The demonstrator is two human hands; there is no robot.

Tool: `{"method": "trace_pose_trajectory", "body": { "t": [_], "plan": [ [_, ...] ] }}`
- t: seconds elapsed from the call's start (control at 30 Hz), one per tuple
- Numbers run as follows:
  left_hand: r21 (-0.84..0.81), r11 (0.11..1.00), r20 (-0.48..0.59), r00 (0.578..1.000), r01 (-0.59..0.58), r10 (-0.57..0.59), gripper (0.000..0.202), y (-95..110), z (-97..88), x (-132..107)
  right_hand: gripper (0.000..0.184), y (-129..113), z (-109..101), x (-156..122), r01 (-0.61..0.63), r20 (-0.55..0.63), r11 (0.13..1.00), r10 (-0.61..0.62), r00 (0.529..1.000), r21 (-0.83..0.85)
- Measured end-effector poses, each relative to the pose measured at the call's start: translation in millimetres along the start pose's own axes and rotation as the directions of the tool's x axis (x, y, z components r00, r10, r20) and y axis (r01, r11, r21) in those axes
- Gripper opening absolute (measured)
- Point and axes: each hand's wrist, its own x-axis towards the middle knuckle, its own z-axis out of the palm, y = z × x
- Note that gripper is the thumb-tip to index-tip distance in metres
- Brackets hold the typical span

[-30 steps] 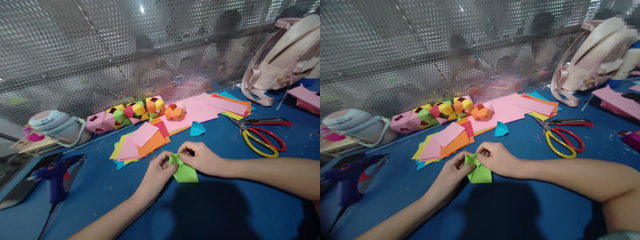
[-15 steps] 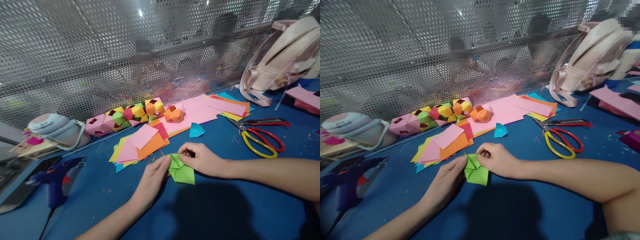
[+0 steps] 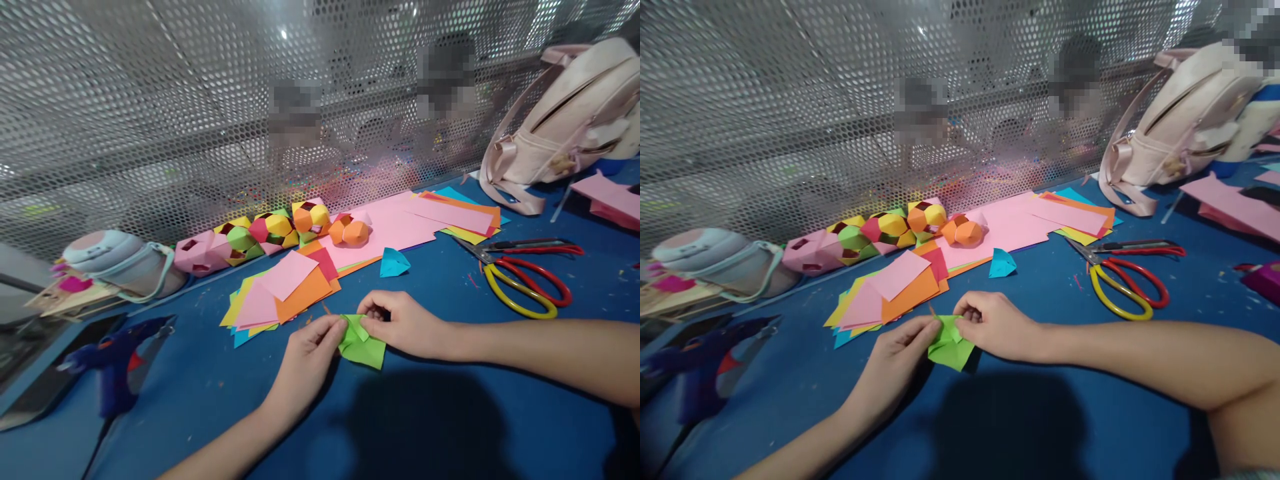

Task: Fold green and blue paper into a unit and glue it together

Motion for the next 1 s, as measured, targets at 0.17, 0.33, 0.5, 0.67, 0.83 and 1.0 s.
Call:
{"method": "trace_pose_trajectory", "body": {
  "t": [0.17,0.33,0.5,0.67,0.83,1.0],
  "plan": [
    [0.002,1.000,0.001,1.000,0.014,-0.014,0.025,-0.4,0.0,0.5,0.007,0.1,-0.1,0.5,-0.006,0.019,1.000,0.006,1.000,-0.018],
    [-0.084,0.996,0.020,0.999,0.028,-0.026,0.024,-3.0,1.2,-0.5,0.010,-0.9,0.5,-0.6,0.026,-0.015,0.998,-0.027,1.000,-0.062],
    [-0.143,0.989,0.005,0.999,0.032,-0.031,0.023,-2.0,1.2,-2.8,0.007,-2.4,0.4,-1.3,-0.013,-0.046,0.995,0.009,0.999,-0.098],
    [-0.178,0.983,0.040,0.999,0.043,-0.036,0.019,0.3,1.1,-1.9,0.010,-3.9,-0.4,-0.7,-0.007,-0.064,0.995,0.000,0.998,-0.099],
    [-0.155,0.985,0.028,0.997,0.072,-0.068,0.021,-4.0,1.4,1.5,0.010,-6.1,-0.7,-0.3,-0.051,-0.032,0.999,0.051,0.998,-0.009],
    [-0.224,0.971,0.040,0.996,0.086,-0.079,0.022,-7.8,0.3,0.6,0.010,-7.8,-2.9,-0.1,-0.067,0.024,0.992,0.065,0.998,0.107]
  ]
}}
